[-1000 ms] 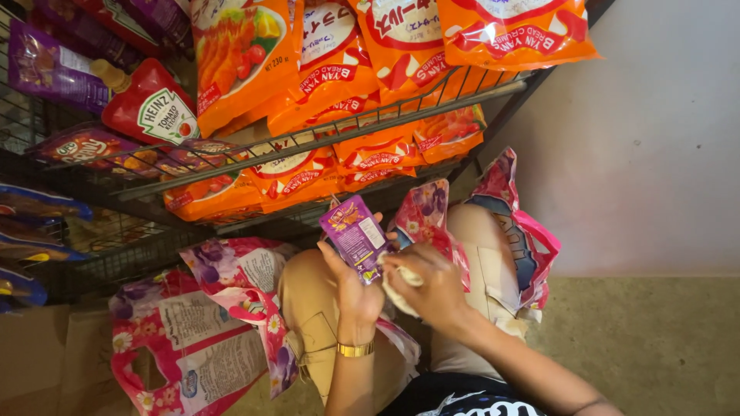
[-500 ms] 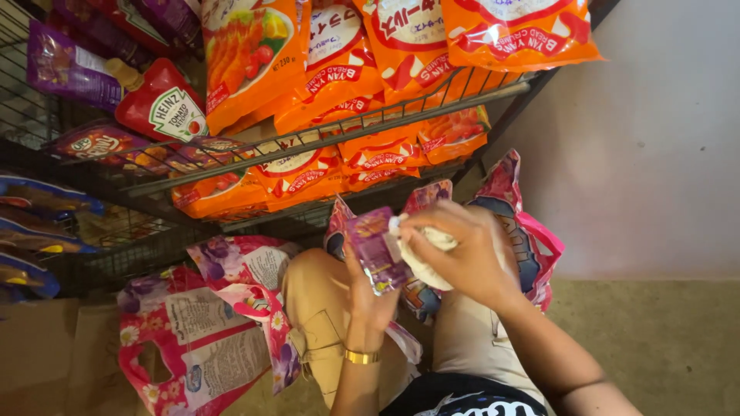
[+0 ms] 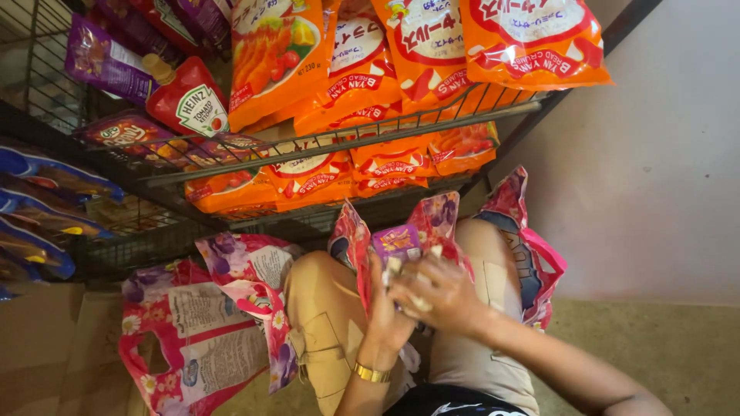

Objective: Cleaning and wiping individual product packages on a grocery store shelf using a cloth.

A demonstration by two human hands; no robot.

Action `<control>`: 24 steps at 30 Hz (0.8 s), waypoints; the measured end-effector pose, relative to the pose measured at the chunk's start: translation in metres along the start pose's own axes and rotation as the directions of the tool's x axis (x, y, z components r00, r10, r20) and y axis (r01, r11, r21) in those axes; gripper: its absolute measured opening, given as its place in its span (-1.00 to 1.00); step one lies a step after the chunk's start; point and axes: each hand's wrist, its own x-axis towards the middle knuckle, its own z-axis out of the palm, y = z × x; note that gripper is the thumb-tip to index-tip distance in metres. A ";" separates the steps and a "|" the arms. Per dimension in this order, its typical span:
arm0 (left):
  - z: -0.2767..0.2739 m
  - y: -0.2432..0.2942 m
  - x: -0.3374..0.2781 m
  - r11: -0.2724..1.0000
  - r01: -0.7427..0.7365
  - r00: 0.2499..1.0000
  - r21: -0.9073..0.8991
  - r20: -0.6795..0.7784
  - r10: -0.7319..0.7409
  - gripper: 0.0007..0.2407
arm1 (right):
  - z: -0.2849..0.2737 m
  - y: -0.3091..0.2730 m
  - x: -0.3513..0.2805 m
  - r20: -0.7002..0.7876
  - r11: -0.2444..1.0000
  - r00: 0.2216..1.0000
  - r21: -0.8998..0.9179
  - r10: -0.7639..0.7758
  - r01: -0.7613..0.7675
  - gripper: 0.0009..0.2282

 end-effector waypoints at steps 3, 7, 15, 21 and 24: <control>-0.004 -0.013 -0.001 0.994 0.008 0.981 0.112 -0.193 0.014 -0.45 | -0.007 0.012 0.020 0.011 0.985 0.988 -0.073 0.155 -0.154 -0.77; -0.010 -0.023 0.003 0.954 0.054 0.944 0.294 -0.327 0.047 -0.46 | -0.014 0.000 0.037 -0.081 0.897 0.905 -0.125 0.417 -0.424 -0.79; -0.001 0.011 0.002 0.960 -0.061 0.960 0.273 -0.247 0.132 -0.42 | -0.002 -0.013 0.012 -0.043 0.994 0.997 0.086 0.066 -0.062 -0.80; -0.014 -0.009 0.003 0.971 -0.054 0.939 0.234 -0.320 0.129 -0.61 | 0.002 0.022 0.029 -0.130 0.984 0.977 -0.027 0.172 -0.177 -0.82; -0.040 -0.015 0.006 0.970 -0.072 0.957 0.231 -0.257 0.133 -0.62 | 0.004 0.014 0.029 -0.188 0.954 0.939 -0.030 0.289 -0.300 -0.83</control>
